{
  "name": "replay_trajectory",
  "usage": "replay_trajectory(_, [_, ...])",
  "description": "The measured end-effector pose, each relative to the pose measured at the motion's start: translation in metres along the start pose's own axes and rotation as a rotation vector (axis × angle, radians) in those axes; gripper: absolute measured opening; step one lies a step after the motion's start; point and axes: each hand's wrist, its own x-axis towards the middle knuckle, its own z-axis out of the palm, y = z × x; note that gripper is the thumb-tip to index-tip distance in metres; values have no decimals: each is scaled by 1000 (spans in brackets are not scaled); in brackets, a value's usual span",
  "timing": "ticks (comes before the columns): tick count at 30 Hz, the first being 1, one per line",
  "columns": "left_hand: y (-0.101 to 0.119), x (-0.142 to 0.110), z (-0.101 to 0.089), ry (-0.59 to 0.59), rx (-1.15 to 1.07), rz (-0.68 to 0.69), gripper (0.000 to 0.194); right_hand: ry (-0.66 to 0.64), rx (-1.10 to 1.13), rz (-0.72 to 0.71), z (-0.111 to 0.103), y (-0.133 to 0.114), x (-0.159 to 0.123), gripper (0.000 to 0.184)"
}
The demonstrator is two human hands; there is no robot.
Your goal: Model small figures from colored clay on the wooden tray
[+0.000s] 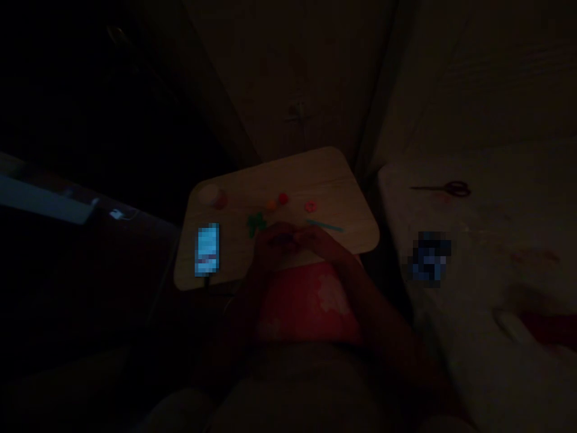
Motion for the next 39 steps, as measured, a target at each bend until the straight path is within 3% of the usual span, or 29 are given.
replay_trajectory(7, [-6, -7, 0, 98, 96, -33, 31, -41, -132, -16, 4, 2, 6, 52])
replay_trajectory(16, [-4, 2, 6, 36, 293, 74, 47, 140, -352, -19, 13, 7, 13, 46])
replay_trajectory(25, [-9, 3, 6, -52, 193, 109, 39, 178, -263, 9, 14, 4, 11, 54])
replay_trajectory(30, [-6, 2, 3, -75, 134, 47, 44, 145, -123, 2, 15, 1, 8, 53])
replay_trajectory(39, [-6, 3, 1, -101, 82, 3, 44, 166, -197, -3, 13, -3, 3, 53])
